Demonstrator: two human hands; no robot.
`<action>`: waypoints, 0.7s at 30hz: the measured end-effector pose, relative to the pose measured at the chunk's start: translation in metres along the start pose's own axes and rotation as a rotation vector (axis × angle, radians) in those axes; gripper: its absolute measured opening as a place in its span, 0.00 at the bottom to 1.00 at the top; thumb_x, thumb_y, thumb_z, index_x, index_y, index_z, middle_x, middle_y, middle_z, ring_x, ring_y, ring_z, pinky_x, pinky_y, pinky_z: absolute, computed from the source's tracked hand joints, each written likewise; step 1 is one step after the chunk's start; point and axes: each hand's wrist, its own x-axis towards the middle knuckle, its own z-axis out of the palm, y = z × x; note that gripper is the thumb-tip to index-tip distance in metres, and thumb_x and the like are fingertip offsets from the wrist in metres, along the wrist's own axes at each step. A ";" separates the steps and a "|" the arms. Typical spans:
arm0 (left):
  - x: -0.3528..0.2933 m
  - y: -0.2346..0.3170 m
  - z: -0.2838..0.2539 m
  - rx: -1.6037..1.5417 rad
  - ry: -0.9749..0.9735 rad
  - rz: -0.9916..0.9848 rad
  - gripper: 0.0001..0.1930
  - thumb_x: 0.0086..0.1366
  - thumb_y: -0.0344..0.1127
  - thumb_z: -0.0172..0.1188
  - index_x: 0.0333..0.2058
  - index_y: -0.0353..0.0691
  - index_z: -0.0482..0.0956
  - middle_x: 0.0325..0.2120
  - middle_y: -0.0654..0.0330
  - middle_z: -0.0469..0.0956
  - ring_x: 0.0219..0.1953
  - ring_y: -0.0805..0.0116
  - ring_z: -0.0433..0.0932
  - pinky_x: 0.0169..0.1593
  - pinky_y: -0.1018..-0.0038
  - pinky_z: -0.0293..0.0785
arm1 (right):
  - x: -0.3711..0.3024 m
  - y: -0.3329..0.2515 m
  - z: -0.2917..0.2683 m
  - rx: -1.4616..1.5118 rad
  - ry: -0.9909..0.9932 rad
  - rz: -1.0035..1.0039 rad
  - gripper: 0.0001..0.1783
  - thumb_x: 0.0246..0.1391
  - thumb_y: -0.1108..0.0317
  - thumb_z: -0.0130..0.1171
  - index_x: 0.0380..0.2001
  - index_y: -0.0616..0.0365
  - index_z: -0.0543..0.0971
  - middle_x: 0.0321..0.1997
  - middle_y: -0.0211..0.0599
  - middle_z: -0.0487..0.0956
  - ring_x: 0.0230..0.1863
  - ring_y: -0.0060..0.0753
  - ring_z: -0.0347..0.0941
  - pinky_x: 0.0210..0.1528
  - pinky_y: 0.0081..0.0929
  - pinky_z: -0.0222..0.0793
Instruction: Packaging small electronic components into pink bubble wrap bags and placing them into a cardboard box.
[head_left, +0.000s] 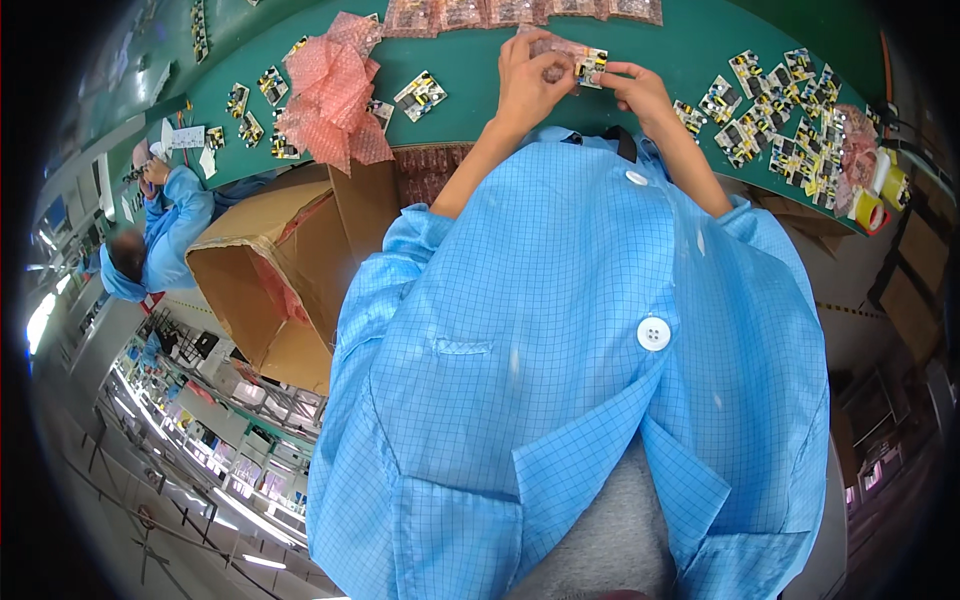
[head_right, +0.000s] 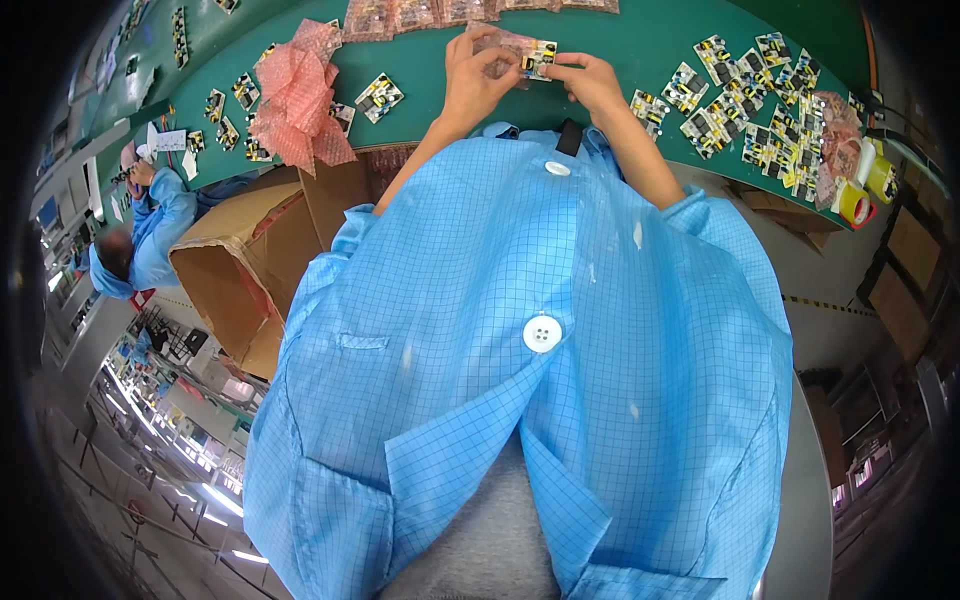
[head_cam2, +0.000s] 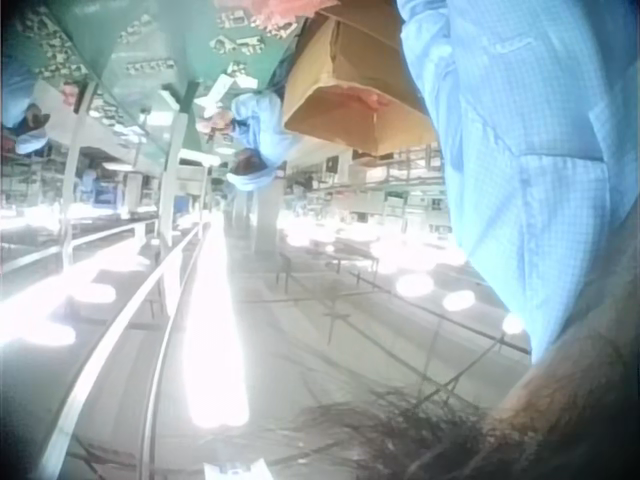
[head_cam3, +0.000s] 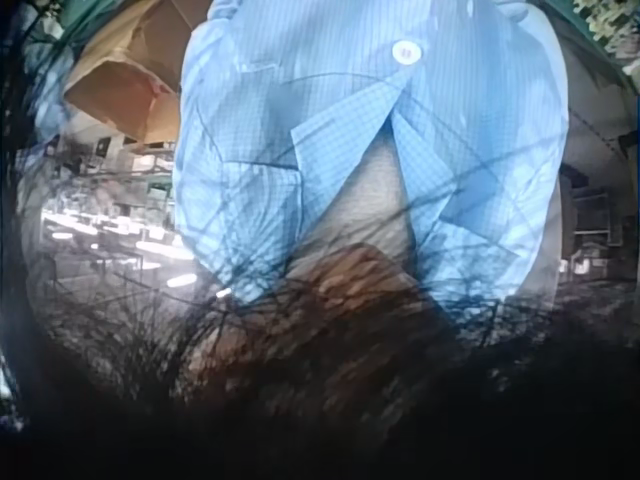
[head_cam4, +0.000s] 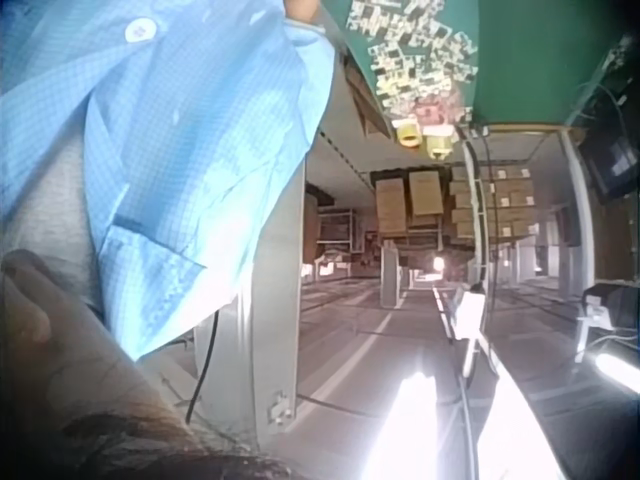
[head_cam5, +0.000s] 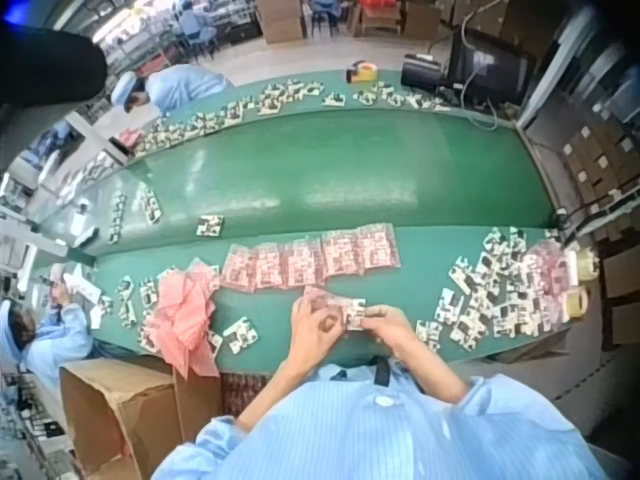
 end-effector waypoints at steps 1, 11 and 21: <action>0.001 0.002 0.000 0.004 0.024 0.006 0.05 0.46 0.35 0.68 0.26 0.49 0.85 0.49 0.55 0.73 0.56 0.52 0.63 0.57 0.59 0.61 | 0.000 0.000 0.000 0.063 -0.003 0.040 0.22 0.42 0.60 0.73 0.40 0.57 0.80 0.24 0.25 0.76 0.22 0.16 0.67 0.22 0.18 0.60; -0.003 -0.003 -0.001 0.020 0.030 -0.117 0.06 0.46 0.35 0.68 0.25 0.46 0.85 0.49 0.53 0.72 0.54 0.50 0.63 0.57 0.60 0.62 | -0.009 -0.006 0.009 0.024 0.150 -0.023 0.24 0.45 0.62 0.72 0.44 0.61 0.78 0.22 0.21 0.72 0.21 0.13 0.63 0.21 0.15 0.55; -0.003 -0.004 -0.001 -0.041 0.040 -0.091 0.07 0.48 0.37 0.70 0.28 0.49 0.86 0.54 0.54 0.70 0.58 0.51 0.60 0.59 0.57 0.56 | -0.014 -0.013 0.011 0.020 0.019 -0.011 0.24 0.46 0.61 0.71 0.45 0.61 0.78 0.23 0.22 0.73 0.21 0.13 0.63 0.21 0.16 0.55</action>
